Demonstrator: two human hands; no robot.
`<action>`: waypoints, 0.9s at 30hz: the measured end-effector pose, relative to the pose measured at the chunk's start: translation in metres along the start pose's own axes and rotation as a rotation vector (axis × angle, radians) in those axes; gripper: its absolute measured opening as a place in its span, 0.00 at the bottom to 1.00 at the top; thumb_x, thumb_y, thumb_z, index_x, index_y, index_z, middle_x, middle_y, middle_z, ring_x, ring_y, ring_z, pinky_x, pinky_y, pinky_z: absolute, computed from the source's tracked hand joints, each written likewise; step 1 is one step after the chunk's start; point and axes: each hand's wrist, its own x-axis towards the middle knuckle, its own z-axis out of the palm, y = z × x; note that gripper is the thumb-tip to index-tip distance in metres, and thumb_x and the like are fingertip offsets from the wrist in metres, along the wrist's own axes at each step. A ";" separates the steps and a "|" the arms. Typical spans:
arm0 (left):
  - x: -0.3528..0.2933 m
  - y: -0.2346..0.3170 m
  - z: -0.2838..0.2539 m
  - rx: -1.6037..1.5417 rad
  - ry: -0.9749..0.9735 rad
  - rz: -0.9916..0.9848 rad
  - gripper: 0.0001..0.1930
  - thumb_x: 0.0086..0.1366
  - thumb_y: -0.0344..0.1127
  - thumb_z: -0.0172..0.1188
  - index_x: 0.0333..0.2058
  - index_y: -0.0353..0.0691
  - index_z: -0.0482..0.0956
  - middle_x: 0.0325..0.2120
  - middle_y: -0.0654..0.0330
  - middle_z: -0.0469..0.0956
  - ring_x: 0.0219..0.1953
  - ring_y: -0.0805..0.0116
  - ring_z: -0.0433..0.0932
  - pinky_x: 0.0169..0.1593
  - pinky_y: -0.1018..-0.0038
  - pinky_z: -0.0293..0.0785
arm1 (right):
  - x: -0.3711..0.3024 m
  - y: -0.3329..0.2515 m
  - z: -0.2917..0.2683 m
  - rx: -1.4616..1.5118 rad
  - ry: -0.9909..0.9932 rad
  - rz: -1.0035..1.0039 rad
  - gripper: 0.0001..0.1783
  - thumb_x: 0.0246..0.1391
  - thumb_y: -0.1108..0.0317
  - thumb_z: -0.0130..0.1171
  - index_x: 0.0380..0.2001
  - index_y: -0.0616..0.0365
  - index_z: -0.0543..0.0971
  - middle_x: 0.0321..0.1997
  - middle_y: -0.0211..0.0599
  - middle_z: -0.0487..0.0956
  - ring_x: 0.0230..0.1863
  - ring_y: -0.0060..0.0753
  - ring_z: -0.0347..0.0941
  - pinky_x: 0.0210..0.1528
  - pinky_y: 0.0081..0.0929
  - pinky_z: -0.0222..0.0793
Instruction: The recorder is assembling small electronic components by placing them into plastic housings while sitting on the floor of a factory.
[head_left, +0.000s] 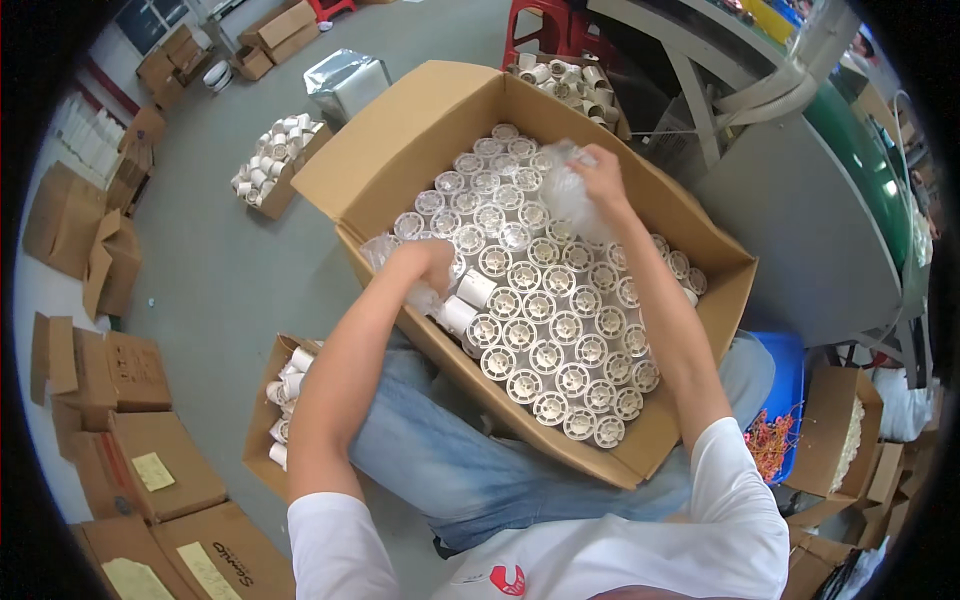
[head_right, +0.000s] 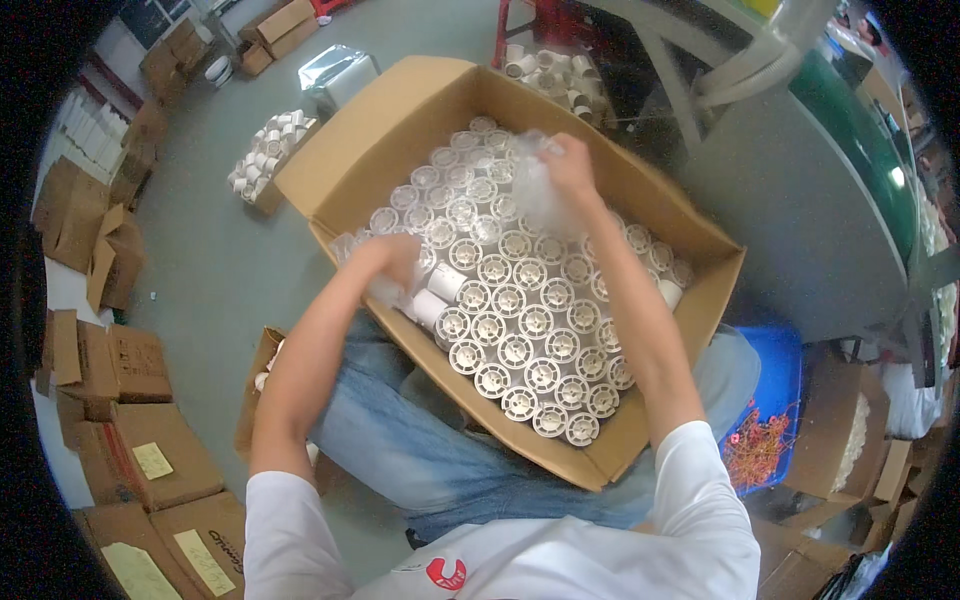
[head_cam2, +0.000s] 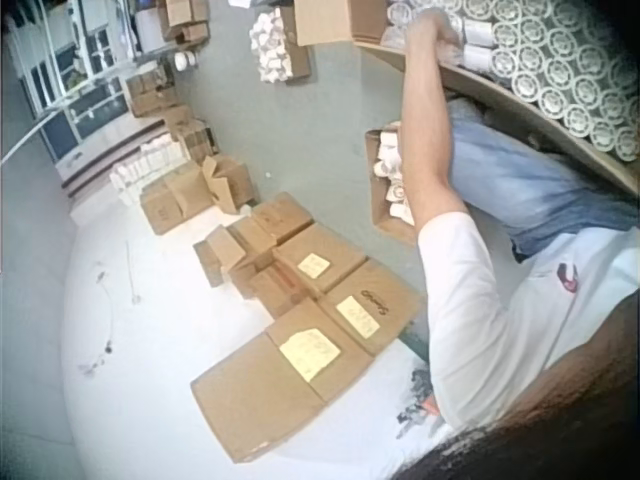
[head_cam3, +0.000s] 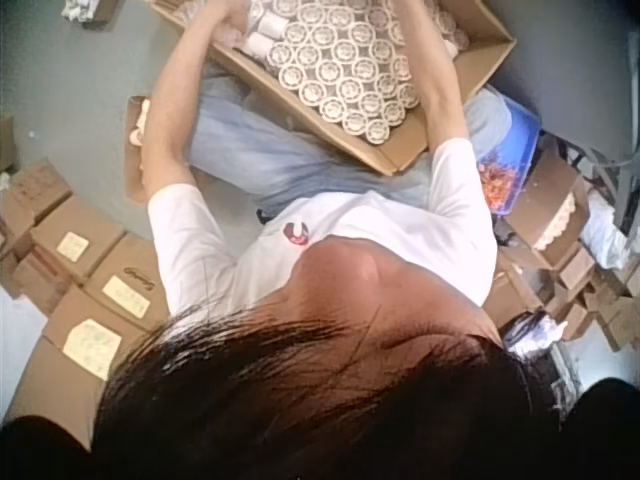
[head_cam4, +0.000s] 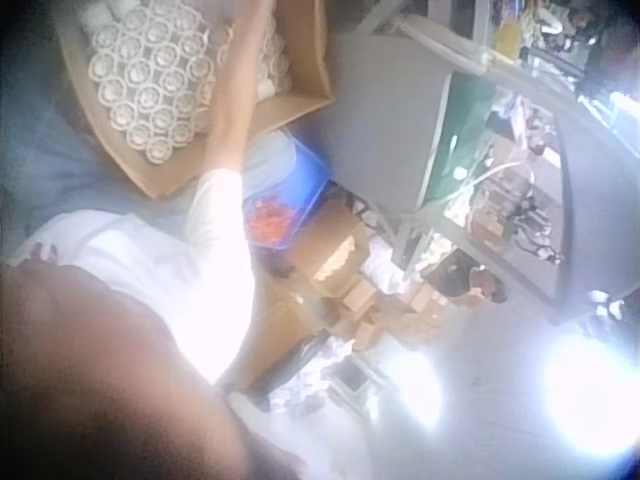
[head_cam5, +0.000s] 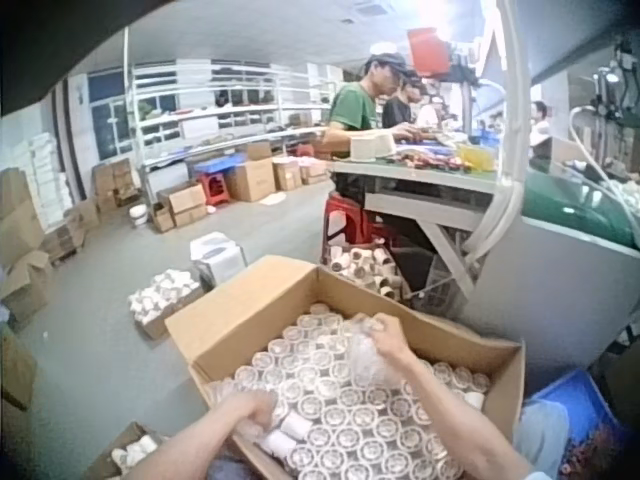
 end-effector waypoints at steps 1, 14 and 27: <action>0.004 -0.002 0.000 -0.025 0.053 0.029 0.21 0.39 0.39 0.69 0.31 0.31 0.83 0.33 0.45 0.81 0.37 0.54 0.82 0.39 0.63 0.78 | 0.009 -0.002 -0.008 0.069 0.069 -0.004 0.15 0.43 0.64 0.67 0.32 0.64 0.79 0.29 0.39 0.80 0.30 0.27 0.72 0.35 0.30 0.68; -0.048 0.014 -0.033 -0.273 0.722 0.004 0.15 0.41 0.36 0.54 0.28 0.34 0.80 0.30 0.41 0.79 0.37 0.44 0.78 0.44 0.55 0.75 | -0.045 -0.013 0.033 -0.536 -0.554 -0.130 0.19 0.41 0.63 0.64 0.36 0.64 0.80 0.38 0.54 0.79 0.42 0.50 0.76 0.45 0.40 0.70; 0.020 0.042 -0.019 -0.119 0.594 0.104 0.14 0.50 0.33 0.58 0.38 0.40 0.81 0.38 0.50 0.81 0.42 0.54 0.80 0.45 0.61 0.76 | -0.016 -0.042 0.019 0.081 -0.154 0.105 0.22 0.42 0.63 0.67 0.40 0.66 0.78 0.35 0.41 0.81 0.36 0.32 0.75 0.41 0.29 0.69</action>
